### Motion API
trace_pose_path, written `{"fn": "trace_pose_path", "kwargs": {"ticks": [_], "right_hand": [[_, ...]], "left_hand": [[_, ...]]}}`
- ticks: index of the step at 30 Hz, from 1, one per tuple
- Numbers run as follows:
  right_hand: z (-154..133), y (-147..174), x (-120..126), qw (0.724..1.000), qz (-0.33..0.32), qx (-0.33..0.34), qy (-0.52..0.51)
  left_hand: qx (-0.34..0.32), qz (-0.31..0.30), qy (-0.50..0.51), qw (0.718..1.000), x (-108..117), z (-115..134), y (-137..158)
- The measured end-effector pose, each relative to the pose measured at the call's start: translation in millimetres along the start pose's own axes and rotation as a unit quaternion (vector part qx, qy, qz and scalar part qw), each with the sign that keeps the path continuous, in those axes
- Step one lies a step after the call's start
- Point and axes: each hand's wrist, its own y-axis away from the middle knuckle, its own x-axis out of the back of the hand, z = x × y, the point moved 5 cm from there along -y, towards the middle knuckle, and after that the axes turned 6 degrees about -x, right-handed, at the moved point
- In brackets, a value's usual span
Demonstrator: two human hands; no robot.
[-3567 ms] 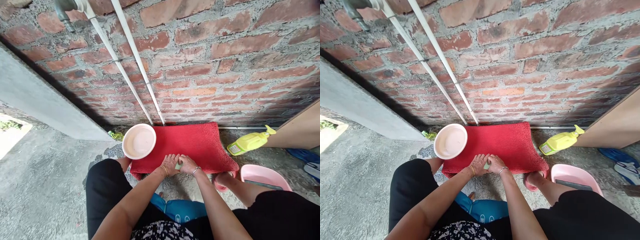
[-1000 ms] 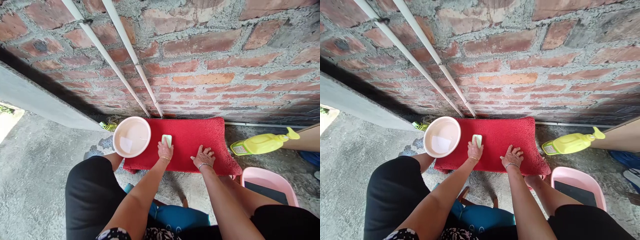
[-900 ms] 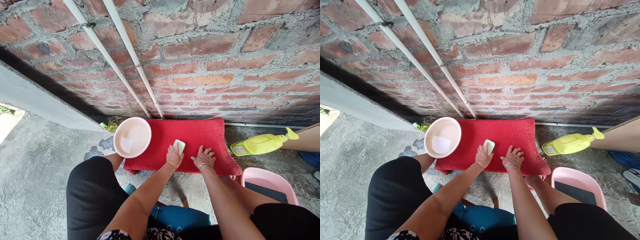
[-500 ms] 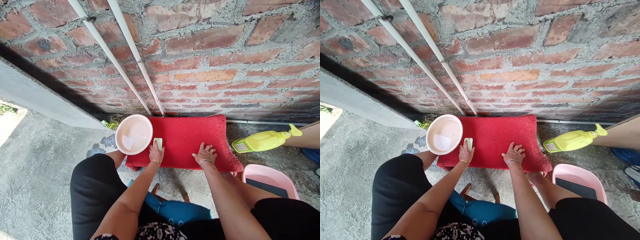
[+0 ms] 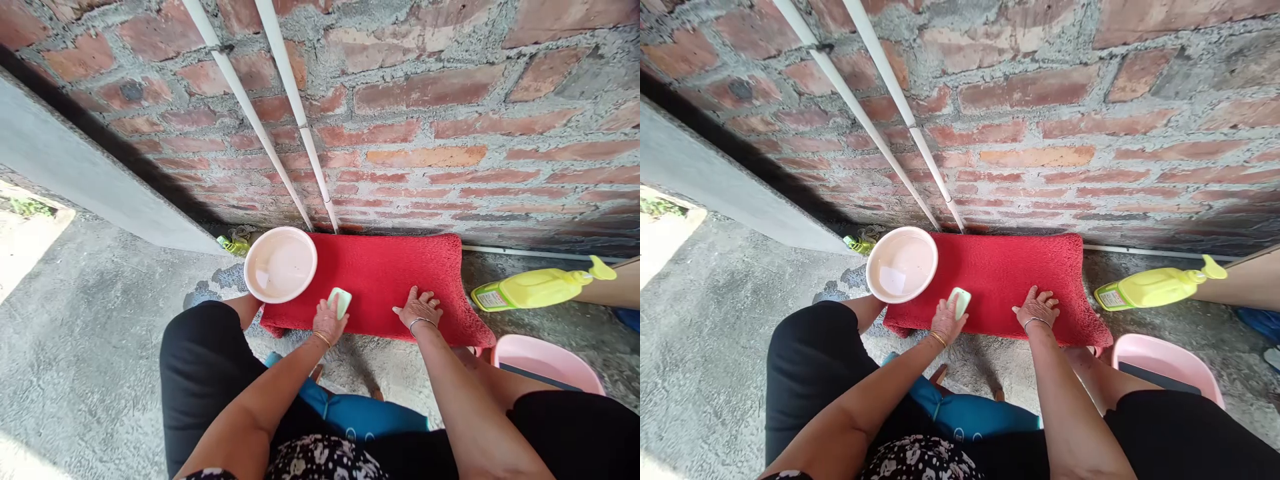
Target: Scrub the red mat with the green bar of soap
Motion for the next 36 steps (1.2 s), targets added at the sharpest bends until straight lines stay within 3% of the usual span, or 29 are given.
{"fn": "trace_pose_path", "kwargs": {"ticks": [4,7,9,12,15,18,21,24,26,29,31,33,36], "right_hand": [[0.1,1.0,-0.2,1.000,0.000,0.003,-0.014],[0.6,1.9,1.1,1.000,0.004,0.005,-0.016],[1.3,2.0,1.5,1.000,0.004,0.004,-0.016],[2.4,1.9,1.3,1.000,0.002,0.005,-0.023],[3.1,2.0,1.0,1.000,0.002,0.008,-0.030],[3.3,2.7,1.2,1.000,0.004,0.009,-0.028],[2.9,4.0,2.3,1.000,0.009,0.009,-0.022],[2.8,5.3,3.6,1.000,0.013,0.008,-0.020],[2.7,5.6,3.9,1.000,0.012,0.010,-0.023],[3.2,5.2,3.3,1.000,0.010,0.011,-0.028],[3.9,4.5,2.6,1.000,0.009,0.005,-0.025],[3.9,3.8,1.9,1.000,0.007,0.005,-0.023],[3.0,3.3,1.7,1.000,0.006,0.008,-0.024]], "left_hand": [[0.141,0.026,0.012,0.990,19.6,-62.1,-0.6],[0.185,0.016,0.023,0.982,15.3,-61.8,6.2],[0.125,-0.003,0.017,0.992,4.2,-36.6,13.4],[-0.036,-0.056,0.011,0.998,-16.1,9.9,27.8],[-0.066,-0.066,0.021,0.995,-19.1,16.7,35.2],[0.054,-0.017,0.036,0.998,-1.2,-24.9,29.1],[0.189,0.028,0.049,0.980,17.0,-72.6,23.1],[0.255,0.035,0.058,0.965,17.7,-86.5,23.2],[0.217,0.025,0.049,0.975,8.9,-72.1,24.8],[0.063,-0.013,0.034,0.997,-8.6,-35.0,28.9],[0.006,-0.029,0.033,0.999,-13.9,-23.1,32.3],[0.040,-0.017,0.036,0.998,-9.4,-32.1,32.4],[0.189,0.016,0.055,0.980,6.2,-69.3,29.7]]}}
